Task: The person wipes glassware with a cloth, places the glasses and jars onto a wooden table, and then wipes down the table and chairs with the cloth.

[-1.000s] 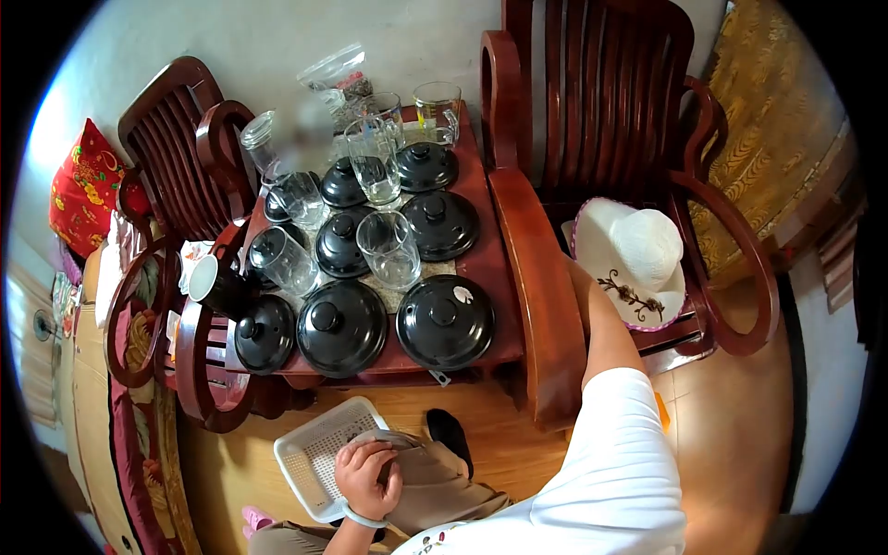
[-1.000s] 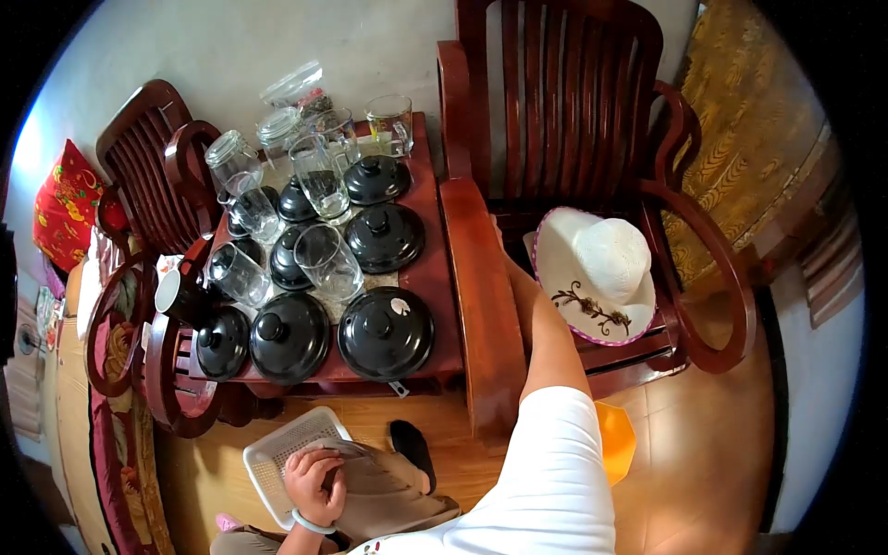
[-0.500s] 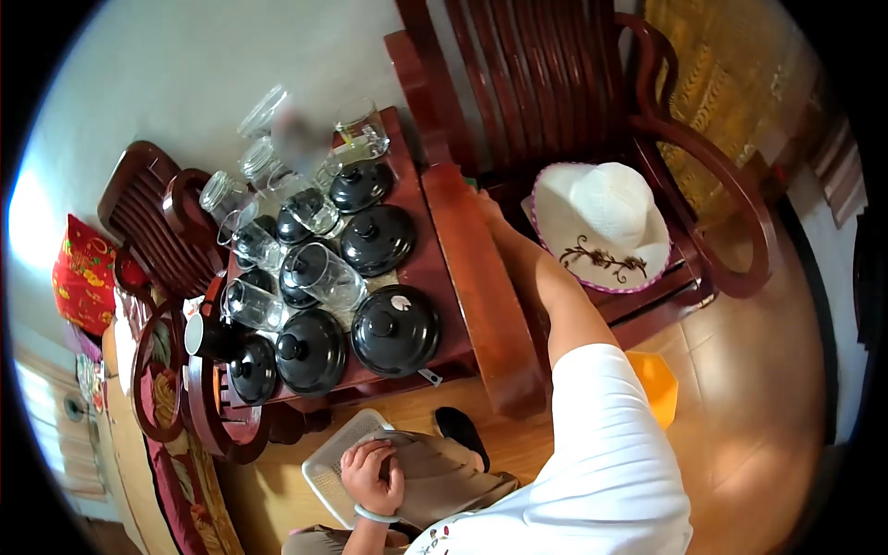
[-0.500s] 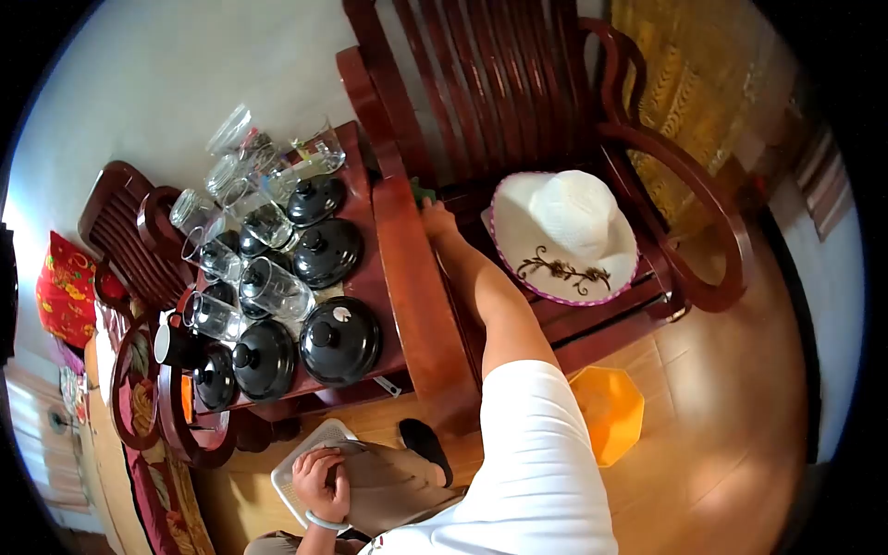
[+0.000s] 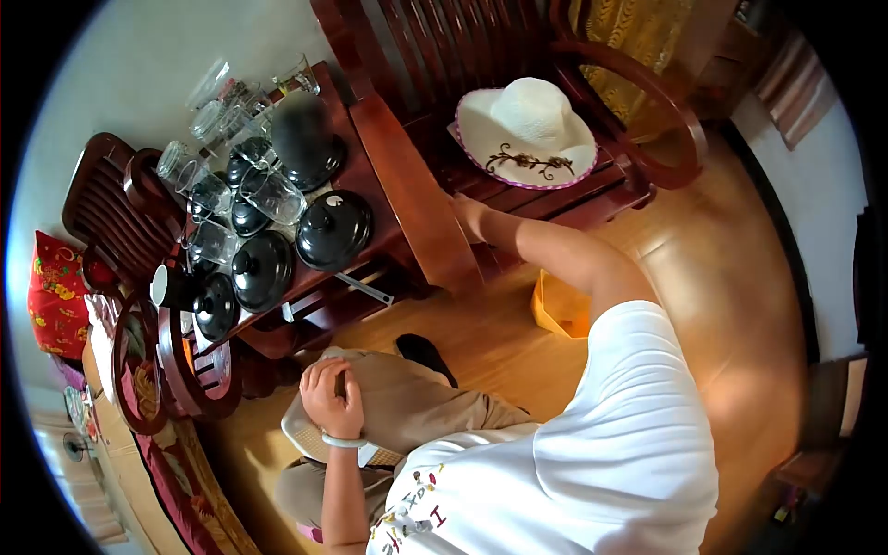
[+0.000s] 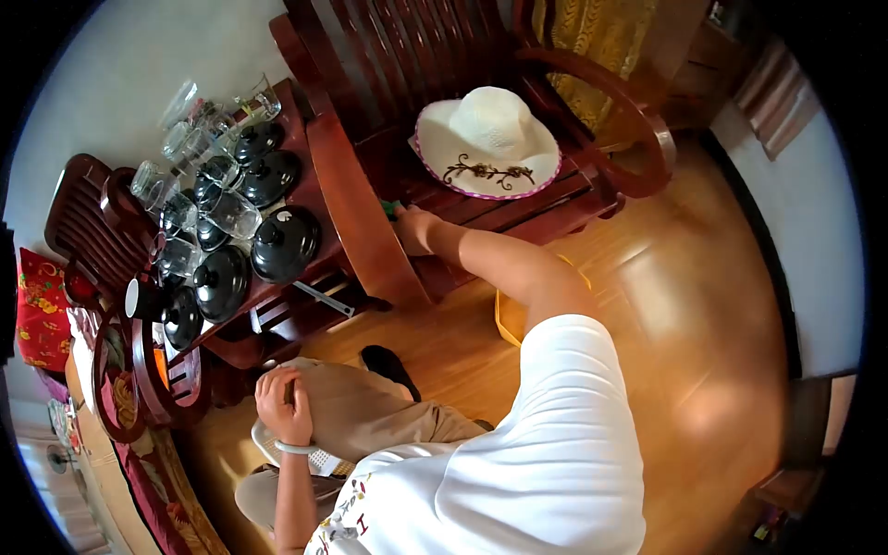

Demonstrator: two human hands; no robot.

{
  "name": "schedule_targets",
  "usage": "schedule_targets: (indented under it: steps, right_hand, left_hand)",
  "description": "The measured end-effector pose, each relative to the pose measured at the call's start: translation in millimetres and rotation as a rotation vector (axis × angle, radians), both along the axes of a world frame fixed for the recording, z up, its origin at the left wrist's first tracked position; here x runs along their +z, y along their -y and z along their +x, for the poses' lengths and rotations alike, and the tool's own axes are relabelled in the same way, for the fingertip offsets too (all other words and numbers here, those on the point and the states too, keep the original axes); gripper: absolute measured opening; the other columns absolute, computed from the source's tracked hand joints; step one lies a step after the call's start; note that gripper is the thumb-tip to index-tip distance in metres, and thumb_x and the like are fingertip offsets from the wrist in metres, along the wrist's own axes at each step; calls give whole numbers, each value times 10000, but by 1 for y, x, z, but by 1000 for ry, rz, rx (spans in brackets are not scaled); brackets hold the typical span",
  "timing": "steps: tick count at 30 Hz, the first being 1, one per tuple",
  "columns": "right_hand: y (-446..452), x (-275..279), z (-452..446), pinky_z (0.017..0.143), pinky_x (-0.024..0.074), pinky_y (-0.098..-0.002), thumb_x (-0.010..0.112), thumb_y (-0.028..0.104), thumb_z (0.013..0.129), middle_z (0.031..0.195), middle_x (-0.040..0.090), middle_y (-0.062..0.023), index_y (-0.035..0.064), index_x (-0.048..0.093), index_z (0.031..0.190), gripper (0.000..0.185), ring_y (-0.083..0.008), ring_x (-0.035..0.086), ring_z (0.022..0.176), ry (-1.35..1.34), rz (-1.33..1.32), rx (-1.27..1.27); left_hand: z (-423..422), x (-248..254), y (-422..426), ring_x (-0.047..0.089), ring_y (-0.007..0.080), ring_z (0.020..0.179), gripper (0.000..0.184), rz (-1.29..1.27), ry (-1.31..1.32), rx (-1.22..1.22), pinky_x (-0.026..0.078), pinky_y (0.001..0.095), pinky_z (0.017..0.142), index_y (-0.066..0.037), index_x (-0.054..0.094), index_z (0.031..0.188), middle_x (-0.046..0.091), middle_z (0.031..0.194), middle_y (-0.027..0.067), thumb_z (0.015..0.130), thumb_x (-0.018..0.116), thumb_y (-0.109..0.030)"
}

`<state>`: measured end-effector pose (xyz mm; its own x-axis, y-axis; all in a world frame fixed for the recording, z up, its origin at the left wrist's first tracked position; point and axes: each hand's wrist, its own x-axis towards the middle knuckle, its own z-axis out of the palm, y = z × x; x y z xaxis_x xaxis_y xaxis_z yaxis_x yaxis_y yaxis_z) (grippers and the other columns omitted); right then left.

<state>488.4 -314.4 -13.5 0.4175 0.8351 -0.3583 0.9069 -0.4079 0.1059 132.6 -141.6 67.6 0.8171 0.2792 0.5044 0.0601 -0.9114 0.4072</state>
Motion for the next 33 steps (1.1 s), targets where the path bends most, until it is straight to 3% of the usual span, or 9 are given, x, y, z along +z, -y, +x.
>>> schedule_targets:
  steps: [6, 9, 11, 14, 17, 20, 24, 30, 33]
  right_hand:
    - [44, -42, -19, 999, 415, -440, 569, 197, 847, 1383, 413, -235, 156, 433, 1396, 567, -449, 461, 1177, -337, 515, -236]
    - [64, -60, -19, 995, 417, -420, 597, 172, 824, 1353, 454, -215, 115, 465, 1358, 553, -430, 454, 1195, -79, 516, 222]
    - [71, -52, -54, 962, 444, -408, 588, 175, 850, 1272, 538, -183, 70, 507, 1297, 465, -350, 520, 1150, -496, 931, -452]
    - [90, -28, -78, 886, 498, -433, 609, 198, 868, 1120, 647, -112, 74, 566, 1224, 379, -247, 621, 1026, -1450, 1138, -960]
    - [120, -35, -72, 857, 522, -417, 592, 258, 880, 1129, 645, -121, 81, 561, 1236, 399, -274, 641, 982, -2007, 1310, -1316]
    - [151, -24, -71, 784, 550, -416, 542, 301, 896, 1047, 668, -118, 73, 593, 1150, 345, -257, 657, 910, -2140, 1576, -1113]
    - [172, 12, -62, 673, 566, -437, 517, 344, 895, 936, 684, -105, 91, 621, 1057, 319, -242, 667, 812, -2019, 1678, -1123]
    - [159, 2, -27, 751, 551, -378, 568, 273, 871, 942, 689, -99, 30, 613, 1116, 348, -267, 663, 850, -1925, 1709, -1101]
    - [149, -48, 2, 807, 498, -431, 665, 319, 822, 1063, 635, -197, 28, 531, 1250, 534, -352, 612, 933, -38, 1002, -1059]
  left_hand:
    - [-20, -7, -3, 593, 304, 949, 115, 28, 45, 17, 425, 406, 890, -61, 634, 839, 653, 936, 91, 725, 625, -69]
    - [-35, -12, -7, 595, 306, 962, 116, 19, 77, 50, 423, 406, 896, -59, 645, 846, 656, 949, 96, 735, 618, -73]
    - [-44, -15, -10, 595, 307, 966, 115, -13, 99, 53, 421, 405, 899, -58, 648, 848, 657, 952, 98, 738, 617, -78]
    - [-55, -17, -12, 591, 307, 975, 111, -50, 107, 85, 419, 403, 905, -53, 651, 846, 657, 952, 95, 741, 619, -75]
    - [-63, -16, -11, 585, 306, 982, 109, -51, 109, 108, 419, 405, 907, -50, 648, 845, 657, 951, 91, 742, 617, -59]
    - [-67, -17, -12, 582, 306, 984, 114, -89, 111, 104, 419, 407, 912, -49, 647, 850, 655, 955, 89, 741, 614, -42]
    - [-66, -19, -12, 583, 309, 986, 126, -99, 119, 124, 412, 405, 929, -49, 644, 859, 653, 963, 89, 737, 618, -36]
    - [-61, -17, -11, 588, 312, 979, 113, -84, 99, 116, 404, 411, 943, -53, 644, 851, 655, 955, 89, 744, 613, -35]
    - [-59, -17, -10, 589, 313, 975, 104, -73, 99, 118, 409, 412, 940, -48, 643, 846, 657, 954, 90, 748, 611, -36]
